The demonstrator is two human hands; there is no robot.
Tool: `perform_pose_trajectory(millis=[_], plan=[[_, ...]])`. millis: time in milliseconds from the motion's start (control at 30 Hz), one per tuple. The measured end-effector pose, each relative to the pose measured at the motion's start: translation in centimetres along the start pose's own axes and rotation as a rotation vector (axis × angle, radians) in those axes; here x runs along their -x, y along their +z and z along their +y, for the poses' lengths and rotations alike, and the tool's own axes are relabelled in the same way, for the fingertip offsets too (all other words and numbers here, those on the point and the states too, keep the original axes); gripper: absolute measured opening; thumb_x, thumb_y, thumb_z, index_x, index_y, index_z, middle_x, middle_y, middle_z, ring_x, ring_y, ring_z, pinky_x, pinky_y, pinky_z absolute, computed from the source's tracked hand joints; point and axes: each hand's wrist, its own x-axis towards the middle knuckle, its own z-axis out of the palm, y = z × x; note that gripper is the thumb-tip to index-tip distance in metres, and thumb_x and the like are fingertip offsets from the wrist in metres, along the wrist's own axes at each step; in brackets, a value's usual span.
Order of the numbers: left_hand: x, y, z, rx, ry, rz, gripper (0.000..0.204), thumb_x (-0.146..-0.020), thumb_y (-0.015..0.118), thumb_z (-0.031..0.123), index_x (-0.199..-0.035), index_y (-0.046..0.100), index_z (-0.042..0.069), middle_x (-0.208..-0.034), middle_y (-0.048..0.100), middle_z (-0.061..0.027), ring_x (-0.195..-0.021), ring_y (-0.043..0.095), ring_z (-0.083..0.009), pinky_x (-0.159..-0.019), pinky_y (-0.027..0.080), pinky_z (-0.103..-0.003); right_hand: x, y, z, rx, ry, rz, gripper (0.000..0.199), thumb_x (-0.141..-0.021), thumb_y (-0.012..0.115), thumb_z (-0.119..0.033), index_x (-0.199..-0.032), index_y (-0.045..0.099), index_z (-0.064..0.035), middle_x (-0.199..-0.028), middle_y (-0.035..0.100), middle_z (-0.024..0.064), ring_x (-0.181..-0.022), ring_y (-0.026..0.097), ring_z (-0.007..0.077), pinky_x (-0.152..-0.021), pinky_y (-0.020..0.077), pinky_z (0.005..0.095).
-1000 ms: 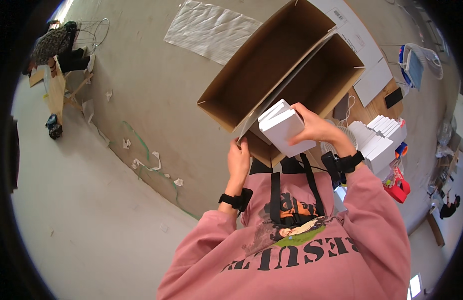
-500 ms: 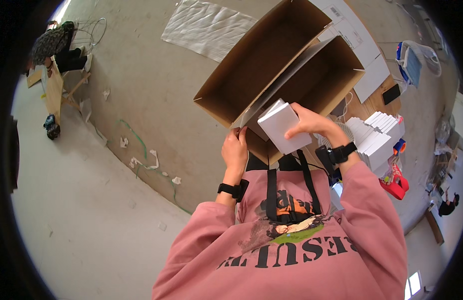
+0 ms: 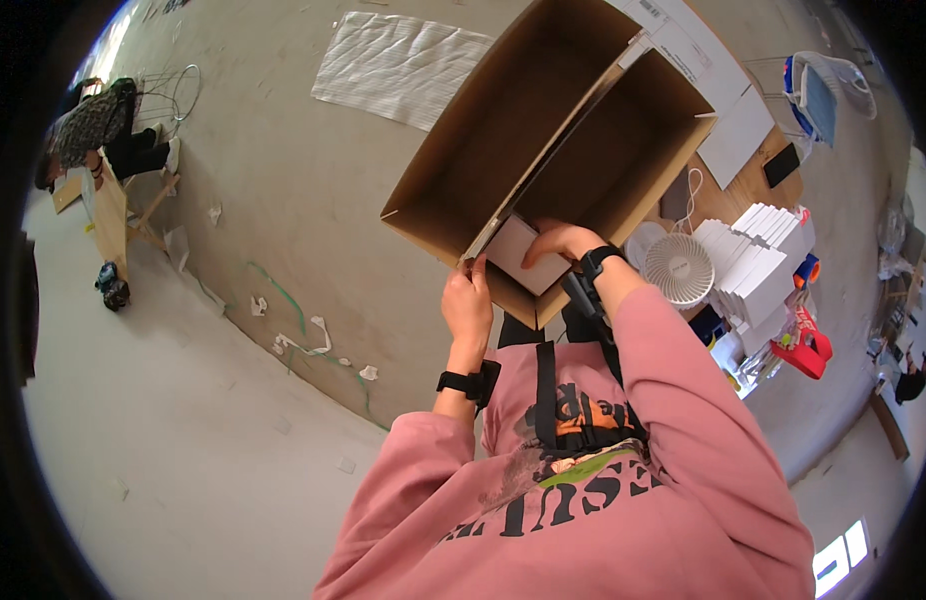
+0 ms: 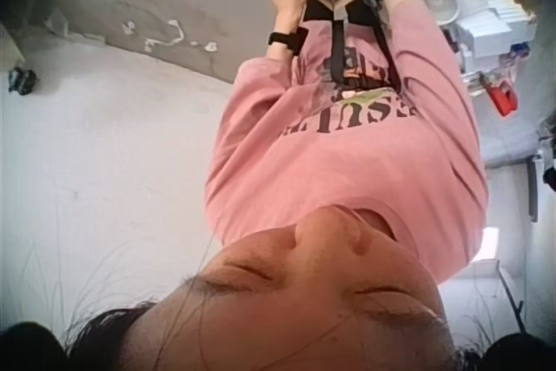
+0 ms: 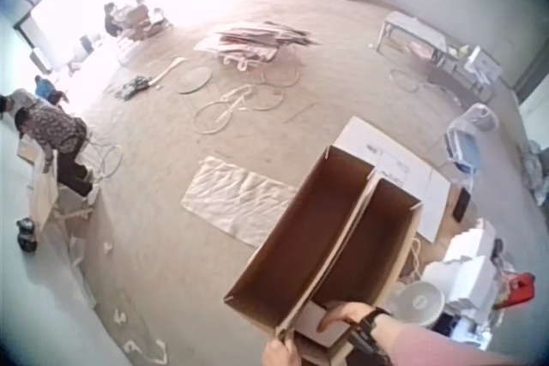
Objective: The person places rectangular white boxes into a larger cardboard shipping carton by hand, then carries the filled carton to another table to continue packing.
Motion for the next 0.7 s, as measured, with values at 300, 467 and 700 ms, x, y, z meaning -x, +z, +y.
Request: perform_pose_trajectory(millis=[300,467,700], plan=[[-0.2,0.0,-0.2,0.055,-0.068,-0.014,0.044,-0.091,0.049,0.041,-0.098,0.062,-0.001,-0.093,0.063,-0.0218,-0.084,0.060,-0.0402,-0.070,0.047,-0.045,-2.1,0.9,0.6,0.724,-0.055,0.339,0.095,-0.049,0.084,-0.034,-0.127,0.044,0.0033,-0.128,0.044,0.0262,-0.120,0.042,0.0385,-0.100,0.0375,0.0376],[-0.2,0.1,0.1,0.052,-0.084,-0.049,0.043,-0.091,0.050,0.040,-0.098,0.062,-0.002,-0.094,0.063,-0.0219,-0.084,0.060,-0.0404,-0.070,0.047,-0.046,-2.8,1.2,1.3,0.685,-0.122,0.254,0.106,-0.047,0.084,-0.036,-0.132,0.036,0.0046,-0.131,0.041,0.0252,-0.122,0.040,0.0379,-0.101,0.0366,0.0374],[0.4,0.9,-0.3,0.206,-0.077,-0.026,0.044,-0.091,0.052,0.037,-0.105,0.059,-0.004,-0.101,0.062,-0.0215,-0.092,0.059,-0.0363,-0.079,0.046,-0.041,-2.1,2.1,1.5,0.527,-0.212,0.229,0.094,-0.054,0.081,-0.032,-0.131,0.039,-0.0006,-0.127,0.046,0.0219,-0.121,0.042,0.0347,-0.098,0.0391,0.0367]])
